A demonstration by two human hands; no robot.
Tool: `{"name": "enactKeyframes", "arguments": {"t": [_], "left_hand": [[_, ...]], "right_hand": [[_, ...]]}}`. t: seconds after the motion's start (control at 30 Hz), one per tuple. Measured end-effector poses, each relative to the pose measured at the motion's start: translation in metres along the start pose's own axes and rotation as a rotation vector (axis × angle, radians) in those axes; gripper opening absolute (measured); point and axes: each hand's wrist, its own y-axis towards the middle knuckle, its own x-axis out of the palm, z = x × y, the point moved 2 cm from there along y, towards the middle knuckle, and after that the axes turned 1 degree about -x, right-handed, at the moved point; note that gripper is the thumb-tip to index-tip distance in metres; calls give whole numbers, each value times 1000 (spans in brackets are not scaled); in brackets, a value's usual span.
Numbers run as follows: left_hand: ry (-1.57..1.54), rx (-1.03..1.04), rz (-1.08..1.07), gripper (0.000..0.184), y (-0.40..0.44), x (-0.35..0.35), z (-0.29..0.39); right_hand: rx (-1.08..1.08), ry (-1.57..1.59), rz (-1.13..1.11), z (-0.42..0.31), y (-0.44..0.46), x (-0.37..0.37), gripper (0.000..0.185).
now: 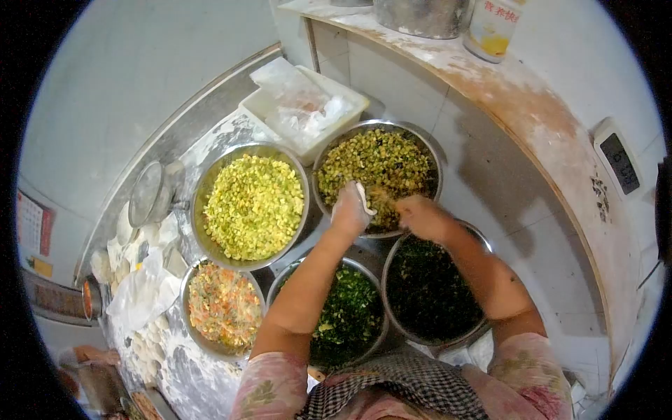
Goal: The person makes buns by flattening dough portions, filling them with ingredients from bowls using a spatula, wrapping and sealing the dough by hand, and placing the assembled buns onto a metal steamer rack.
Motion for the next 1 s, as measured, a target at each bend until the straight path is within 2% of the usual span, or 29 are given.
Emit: {"name": "enactKeyframes", "arguments": {"t": [0.03, 0.1, 0.2, 0.23, 0.27, 0.33, 0.4, 0.43, 0.5, 0.63, 0.67, 0.77, 0.8, 0.9, 0.93, 1.0], "left_hand": [[14, -12, 16, 63, 0, 0, 1], [49, -39, 45, 65, 0, 1, 1], [4, 149, 235, 70, 0, 3, -9], [16, 134, 198, 72, 1, 3, -12], [27, 121, 162, 74, 5, 2, -13], [43, 30, 41, 76, 10, -4, -11], [52, -20, -36, 75, 11, -9, -3], [57, -50, -75, 75, 11, -9, -3], [60, -1, -13, 71, 13, -1, -17], [9, 47, 146, 64, 6, -11, -3], [-14, 59, 185, 61, 6, -14, 0], [-141, 96, 239, 59, 9, -22, 0], [-203, 145, 273, 60, 10, -25, -2], [-524, 190, 209, 58, 18, -15, -23], [-612, 13, 85, 56, 2, -40, 5], [-1115, -108, -61, 53, -5, -40, 10]], "right_hand": [[18, 190, -42, -9, -2, 9, 20], [-239, 33, 218, -15, -4, 35, 28], [-286, -31, 144, -12, -9, 16, 31], [-308, -67, 113, -13, -7, 4, 30], [-244, -173, 83, -19, -7, -11, 24], [-173, -123, 67, -6, 6, -18, 17], [-13, 207, 34, 32, 32, 7, 12], [-50, 213, 37, 21, 25, 6, 13], [-124, 235, 34, -16, 7, 7, 13], [-315, -109, 264, -29, -2, 28, 22], [-229, -204, 187, -43, -12, 21, 33], [-212, -292, 156, -58, -28, -4, 38], [-239, -365, 178, -58, -33, -17, 39], [-286, -258, 346, -33, -36, -44, 33], [-431, -93, 550, -16, -33, -41, 29], [-319, 178, 444, -7, -23, -34, 31]]}}
